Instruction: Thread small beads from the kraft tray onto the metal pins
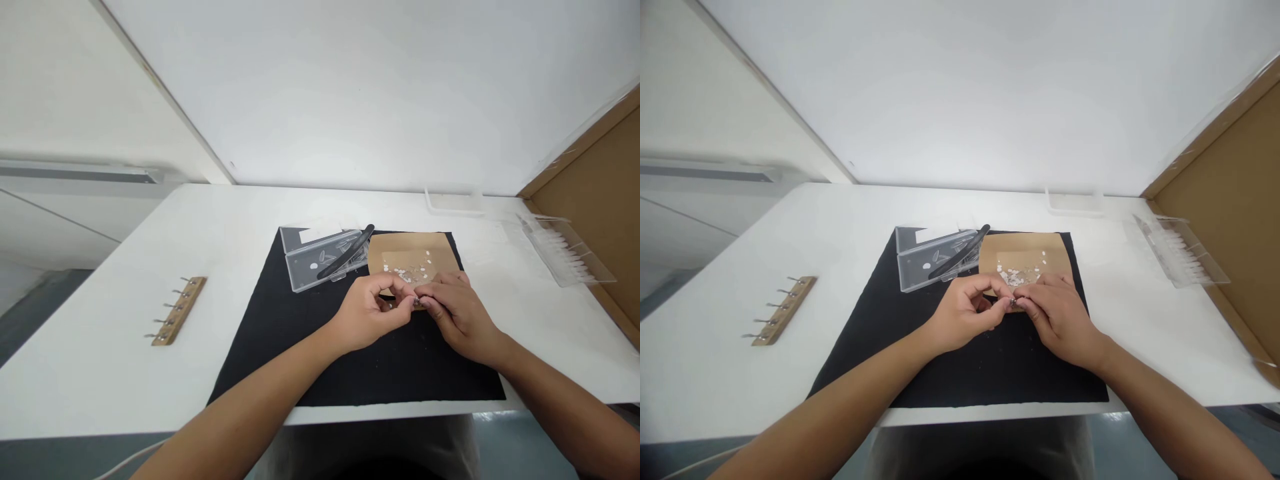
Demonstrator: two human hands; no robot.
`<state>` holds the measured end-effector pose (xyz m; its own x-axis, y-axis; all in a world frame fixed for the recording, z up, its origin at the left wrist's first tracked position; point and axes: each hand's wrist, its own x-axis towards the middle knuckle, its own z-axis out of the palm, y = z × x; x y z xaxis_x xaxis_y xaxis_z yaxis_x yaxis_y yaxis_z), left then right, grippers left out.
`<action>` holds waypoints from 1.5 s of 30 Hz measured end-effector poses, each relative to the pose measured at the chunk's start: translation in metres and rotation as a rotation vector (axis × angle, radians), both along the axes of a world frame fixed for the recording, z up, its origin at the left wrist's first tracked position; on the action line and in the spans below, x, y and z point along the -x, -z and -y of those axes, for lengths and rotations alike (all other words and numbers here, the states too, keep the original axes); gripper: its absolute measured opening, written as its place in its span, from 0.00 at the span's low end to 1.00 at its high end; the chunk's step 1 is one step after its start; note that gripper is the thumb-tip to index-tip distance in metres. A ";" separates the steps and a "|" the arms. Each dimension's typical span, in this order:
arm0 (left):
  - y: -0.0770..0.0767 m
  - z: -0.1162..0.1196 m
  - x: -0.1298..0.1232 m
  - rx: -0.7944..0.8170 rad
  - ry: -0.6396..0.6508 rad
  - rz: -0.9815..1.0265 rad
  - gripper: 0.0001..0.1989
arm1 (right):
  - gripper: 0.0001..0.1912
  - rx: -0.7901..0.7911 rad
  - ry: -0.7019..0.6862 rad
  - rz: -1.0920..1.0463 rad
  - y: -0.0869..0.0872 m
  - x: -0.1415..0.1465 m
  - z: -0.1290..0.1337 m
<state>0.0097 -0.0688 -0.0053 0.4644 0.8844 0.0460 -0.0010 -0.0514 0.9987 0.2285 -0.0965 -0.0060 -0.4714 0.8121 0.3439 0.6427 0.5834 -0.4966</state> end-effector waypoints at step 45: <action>0.025 -0.027 0.014 -0.751 -0.297 -0.488 0.06 | 0.07 -0.245 0.233 0.053 -0.004 -0.003 -0.006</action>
<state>-0.0042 -0.0417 -0.0307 0.3435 0.7874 0.5119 0.5250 -0.6129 0.5905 0.2319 -0.0901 -0.0023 -0.3057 0.7963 0.5220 0.7939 0.5158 -0.3220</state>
